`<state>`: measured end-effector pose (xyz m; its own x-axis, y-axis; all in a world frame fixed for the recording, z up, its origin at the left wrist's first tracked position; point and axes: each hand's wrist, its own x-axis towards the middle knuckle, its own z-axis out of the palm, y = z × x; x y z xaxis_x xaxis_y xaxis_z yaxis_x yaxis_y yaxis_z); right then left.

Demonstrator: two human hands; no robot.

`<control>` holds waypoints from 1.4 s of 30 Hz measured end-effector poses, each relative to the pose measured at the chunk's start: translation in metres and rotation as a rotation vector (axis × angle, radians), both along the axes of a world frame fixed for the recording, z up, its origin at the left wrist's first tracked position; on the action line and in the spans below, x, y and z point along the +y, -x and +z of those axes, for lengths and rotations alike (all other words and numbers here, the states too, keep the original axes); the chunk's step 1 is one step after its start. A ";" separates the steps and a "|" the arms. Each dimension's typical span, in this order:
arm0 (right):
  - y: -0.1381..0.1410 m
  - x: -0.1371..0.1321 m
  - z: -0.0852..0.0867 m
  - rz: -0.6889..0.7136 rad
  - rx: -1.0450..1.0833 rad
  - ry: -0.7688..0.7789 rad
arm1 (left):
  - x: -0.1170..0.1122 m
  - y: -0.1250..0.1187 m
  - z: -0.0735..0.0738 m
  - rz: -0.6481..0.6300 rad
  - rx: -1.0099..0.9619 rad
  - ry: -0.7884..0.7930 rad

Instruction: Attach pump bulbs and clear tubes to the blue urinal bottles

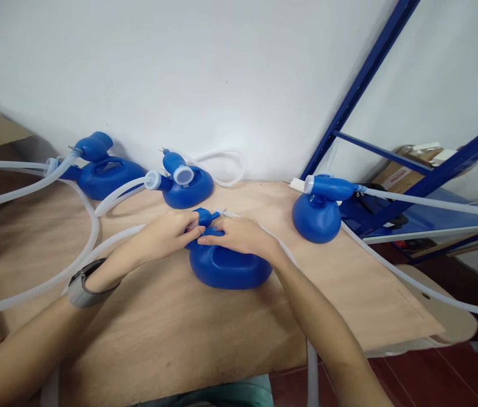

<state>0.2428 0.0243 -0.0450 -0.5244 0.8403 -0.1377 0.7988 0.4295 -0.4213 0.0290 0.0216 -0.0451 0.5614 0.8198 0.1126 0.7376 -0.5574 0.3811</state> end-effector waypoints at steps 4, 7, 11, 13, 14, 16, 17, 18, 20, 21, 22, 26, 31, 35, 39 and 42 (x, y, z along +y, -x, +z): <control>-0.003 0.002 0.001 -0.010 -0.019 0.009 | 0.001 0.002 0.005 -0.025 -0.097 0.097; -0.004 0.001 -0.001 0.014 -0.033 -0.004 | 0.001 0.003 0.006 -0.040 -0.061 0.087; -0.002 -0.001 -0.003 0.020 -0.033 -0.031 | 0.001 0.002 0.005 -0.039 0.017 0.033; -0.001 -0.002 -0.005 0.011 -0.008 -0.047 | 0.000 0.001 0.004 -0.032 0.034 0.029; -0.001 -0.002 -0.005 0.005 0.006 -0.056 | 0.000 0.000 0.004 -0.022 0.041 0.029; -0.002 -0.003 -0.007 -0.006 0.028 -0.062 | -0.001 -0.001 0.003 0.005 0.047 0.027; -0.003 -0.003 -0.008 -0.012 0.035 -0.062 | -0.001 -0.002 0.003 0.019 0.044 0.022; -0.004 -0.003 -0.009 -0.017 0.042 -0.062 | -0.001 -0.003 0.002 0.031 0.038 0.014; -0.004 -0.003 -0.009 -0.019 0.060 -0.060 | 0.000 -0.003 0.001 0.038 0.017 0.000; -0.004 -0.003 -0.009 -0.020 0.069 -0.058 | 0.001 -0.003 0.001 0.032 0.003 0.000; -0.003 -0.004 -0.008 -0.025 0.077 -0.057 | 0.002 -0.002 0.000 0.023 -0.012 0.008; 0.001 -0.003 -0.003 -0.062 0.105 -0.045 | 0.007 0.001 -0.004 0.017 -0.064 0.050; 0.003 -0.001 0.000 -0.047 0.158 0.008 | 0.006 -0.002 -0.011 0.124 -0.080 -0.031; -0.002 0.001 0.002 -0.093 0.149 0.085 | 0.004 0.005 0.007 0.024 -0.074 0.088; -0.023 0.028 -0.005 -0.131 0.299 0.162 | 0.013 0.031 0.044 -0.042 -0.020 0.290; -0.043 0.058 -0.027 -0.242 0.329 -0.051 | 0.035 0.048 0.055 0.068 -0.057 0.361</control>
